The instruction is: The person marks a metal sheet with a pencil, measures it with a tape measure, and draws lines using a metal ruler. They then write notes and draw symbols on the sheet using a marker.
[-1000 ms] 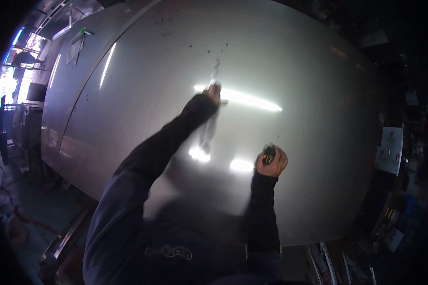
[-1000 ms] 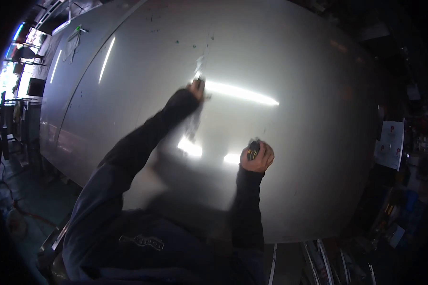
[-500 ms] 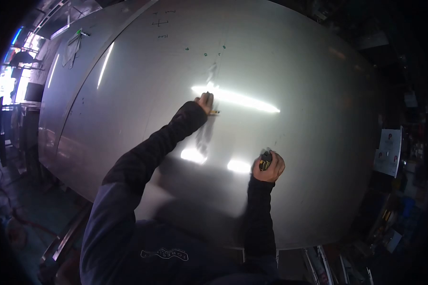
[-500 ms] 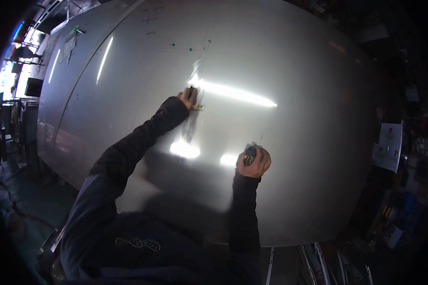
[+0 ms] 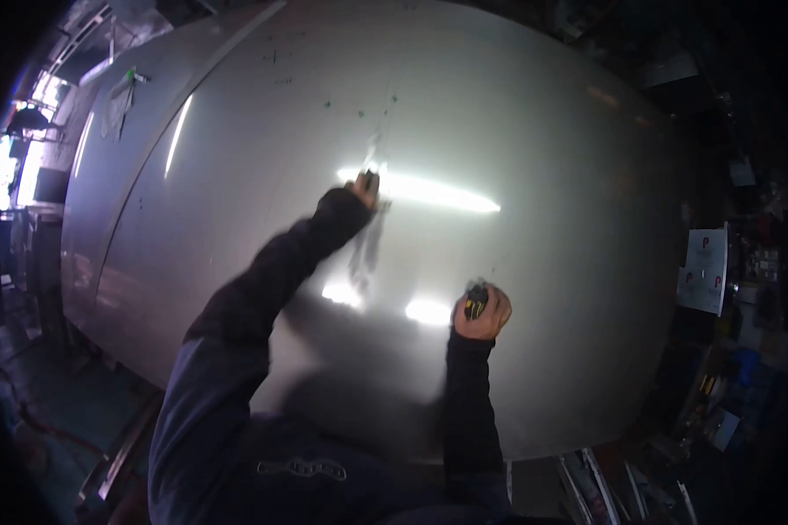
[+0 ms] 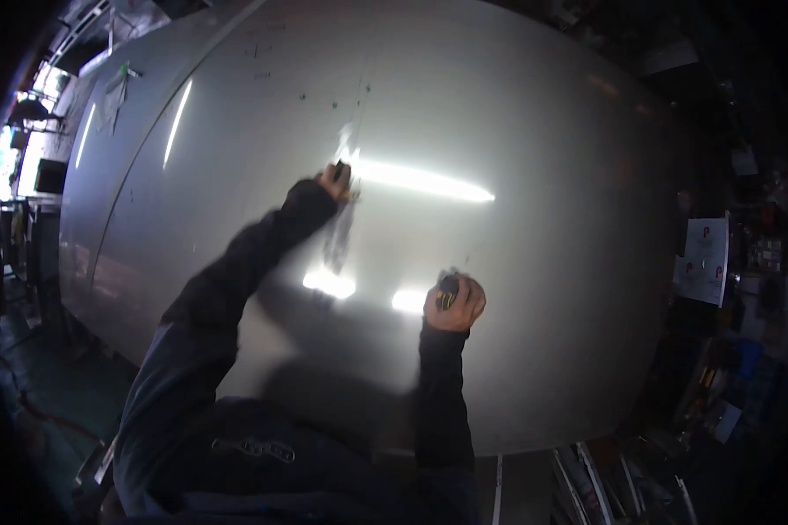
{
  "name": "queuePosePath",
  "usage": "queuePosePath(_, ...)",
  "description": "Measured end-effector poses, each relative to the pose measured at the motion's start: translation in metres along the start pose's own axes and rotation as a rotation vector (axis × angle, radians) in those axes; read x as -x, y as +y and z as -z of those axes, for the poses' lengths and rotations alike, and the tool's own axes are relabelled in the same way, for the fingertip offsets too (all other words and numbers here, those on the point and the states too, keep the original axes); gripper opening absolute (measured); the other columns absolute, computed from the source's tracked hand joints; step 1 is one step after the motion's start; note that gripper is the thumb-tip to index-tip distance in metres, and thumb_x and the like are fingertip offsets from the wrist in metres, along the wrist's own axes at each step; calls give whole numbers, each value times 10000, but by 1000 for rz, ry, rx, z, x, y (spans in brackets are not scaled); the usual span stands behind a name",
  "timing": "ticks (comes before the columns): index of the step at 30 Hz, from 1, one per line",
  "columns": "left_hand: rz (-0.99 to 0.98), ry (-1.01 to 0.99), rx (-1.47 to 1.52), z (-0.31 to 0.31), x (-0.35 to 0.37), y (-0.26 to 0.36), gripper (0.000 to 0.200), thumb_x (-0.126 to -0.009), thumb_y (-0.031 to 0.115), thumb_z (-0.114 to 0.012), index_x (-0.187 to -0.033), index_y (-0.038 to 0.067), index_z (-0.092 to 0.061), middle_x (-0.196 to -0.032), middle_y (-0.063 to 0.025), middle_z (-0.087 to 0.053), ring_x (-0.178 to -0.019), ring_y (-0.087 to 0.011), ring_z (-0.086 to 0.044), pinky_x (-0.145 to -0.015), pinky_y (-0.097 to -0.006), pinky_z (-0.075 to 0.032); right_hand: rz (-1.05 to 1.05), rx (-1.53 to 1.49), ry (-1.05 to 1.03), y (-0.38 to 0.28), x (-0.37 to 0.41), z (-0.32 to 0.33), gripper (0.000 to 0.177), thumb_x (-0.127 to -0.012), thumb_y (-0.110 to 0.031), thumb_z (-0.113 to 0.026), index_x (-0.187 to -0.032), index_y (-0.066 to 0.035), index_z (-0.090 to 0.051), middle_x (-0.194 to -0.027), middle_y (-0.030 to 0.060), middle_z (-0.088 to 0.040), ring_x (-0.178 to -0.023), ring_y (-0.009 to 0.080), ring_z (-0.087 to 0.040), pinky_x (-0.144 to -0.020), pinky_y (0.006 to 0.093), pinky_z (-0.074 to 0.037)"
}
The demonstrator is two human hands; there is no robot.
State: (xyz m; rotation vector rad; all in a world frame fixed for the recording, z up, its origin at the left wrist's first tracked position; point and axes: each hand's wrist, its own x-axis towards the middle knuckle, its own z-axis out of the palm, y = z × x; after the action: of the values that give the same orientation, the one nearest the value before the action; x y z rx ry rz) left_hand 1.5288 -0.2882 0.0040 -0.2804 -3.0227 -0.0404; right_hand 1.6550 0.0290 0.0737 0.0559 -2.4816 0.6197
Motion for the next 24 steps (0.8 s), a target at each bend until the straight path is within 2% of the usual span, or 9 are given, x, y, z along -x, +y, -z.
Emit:
queuePosePath(2,-195,168,45,3,-8,-15,348,-914,100,-457,-1237,-4,-529,-1078,-232,-590,-745,-319,-654,-615,-441,-559,13,20,-15,1,7,0,316,-715,-93,-679,-1017,-25,-618,-1035,149,-605,-1003,355,-566,-900,479,-463)
queuePosePath(4,-95,-61,31,79,-34,4,350,-923,101,-460,-1250,-6,-521,-1086,-234,-583,-766,-330,-655,-632,-443,-563,-2,47,-36,-3,16,10,298,-721,-88,-680,-1006,-26,-623,-1032,144,-607,-1002,345,-572,-902,470,-465)
queuePosePath(12,29,-30,-37,5,-65,-6,325,-906,116,-501,-1210,3,-516,-1012,-177,-593,-772,-297,-660,-625,-441,-556,6,42,-15,-7,3,1,291,-715,-85,-708,-989,-29,-628,-1000,141,-612,-984,341,-578,-893,462,-467)
queuePosePath(13,-85,12,-77,57,-71,-4,307,-909,115,-491,-1197,14,-523,-1001,-169,-592,-756,-306,-659,-625,-450,-554,-13,37,-50,-9,5,12,285,-716,-87,-707,-986,-34,-632,-996,136,-614,-984,335,-580,-888,456,-471)
queuePosePath(16,104,-217,55,42,-81,-4,412,-910,126,-480,-1320,85,-497,-1132,-234,-548,-835,-383,-660,-684,-481,-570,30,37,-32,-6,5,17,284,-719,-93,-701,-990,-41,-635,-996,129,-617,-984,328,-582,-877,444,-478)
queuePosePath(18,51,-63,50,-36,-55,-29,410,-917,135,-473,-1323,93,-500,-1136,-231,-544,-826,-408,-656,-700,-494,-570,8,18,-28,1,4,1,302,-722,-100,-696,-1009,-34,-628,-1002,136,-614,-987,335,-580,-883,446,-475)
queuePosePath(19,215,-25,336,-36,-62,-29,412,-916,138,-470,-1325,102,-503,-1131,-233,-547,-832,-437,-649,-724,-490,-571,7,36,-15,-2,2,1,303,-722,-88,-692,-1012,-29,-626,-999,140,-613,-987,335,-580,-884,448,-475)
queuePosePath(22,65,20,3,24,-99,-23,268,-945,295,-494,-1146,134,-569,-1159,-174,-615,-802,-386,-666,-743,-535,-538,-43,38,-52,-13,-3,10,275,-718,-70,-695,-985,-32,-637,-992,136,-615,-984,326,-582,-884,445,-477)
queuePosePath(24,121,-35,-23,27,-91,-13,297,-953,269,-475,-1194,114,-551,-1154,-196,-612,-804,-382,-667,-750,-517,-540,-5,17,-26,-11,-3,12,261,-724,-53,-685,-978,-29,-635,-991,141,-613,-976,328,-581,-880,449,-477)
